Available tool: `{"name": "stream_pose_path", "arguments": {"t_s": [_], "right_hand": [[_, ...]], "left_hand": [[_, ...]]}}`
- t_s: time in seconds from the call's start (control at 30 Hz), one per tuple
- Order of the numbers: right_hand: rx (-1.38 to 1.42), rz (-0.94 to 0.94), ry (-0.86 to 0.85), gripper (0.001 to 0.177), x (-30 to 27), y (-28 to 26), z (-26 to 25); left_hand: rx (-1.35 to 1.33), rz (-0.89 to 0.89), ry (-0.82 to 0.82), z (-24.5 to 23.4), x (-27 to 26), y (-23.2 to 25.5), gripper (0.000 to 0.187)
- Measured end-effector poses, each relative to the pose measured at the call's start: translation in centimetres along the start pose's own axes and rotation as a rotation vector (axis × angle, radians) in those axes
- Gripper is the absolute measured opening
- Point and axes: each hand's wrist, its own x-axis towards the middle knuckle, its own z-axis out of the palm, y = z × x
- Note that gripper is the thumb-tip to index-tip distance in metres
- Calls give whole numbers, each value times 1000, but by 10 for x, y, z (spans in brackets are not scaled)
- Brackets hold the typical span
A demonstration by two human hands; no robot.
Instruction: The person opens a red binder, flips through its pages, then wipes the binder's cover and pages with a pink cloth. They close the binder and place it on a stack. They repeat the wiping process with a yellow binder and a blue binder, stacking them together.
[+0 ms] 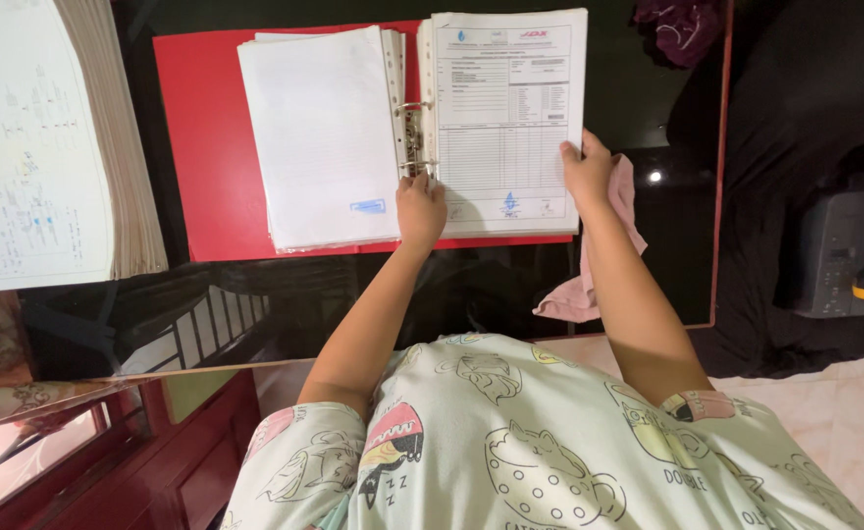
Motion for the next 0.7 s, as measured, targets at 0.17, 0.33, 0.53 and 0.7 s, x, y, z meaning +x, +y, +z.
{"name": "stream_pose_path", "arguments": {"t_s": [0.17,0.33,0.53,0.7], "right_hand": [[22,133,-72,38,4,6,-8],[370,97,-258,42,1,40,-25],[87,-71,-214,41,-56,72,-40],[-179,-71,-102,43,-88,58,-36]], "left_hand": [[-3,-2,17,0,-6,1,41],[-37,35,58,-5,-36,10,55],[-24,-59,49,-16,-64,17,52],[31,-123,11,-22,-64,19,44]]}}
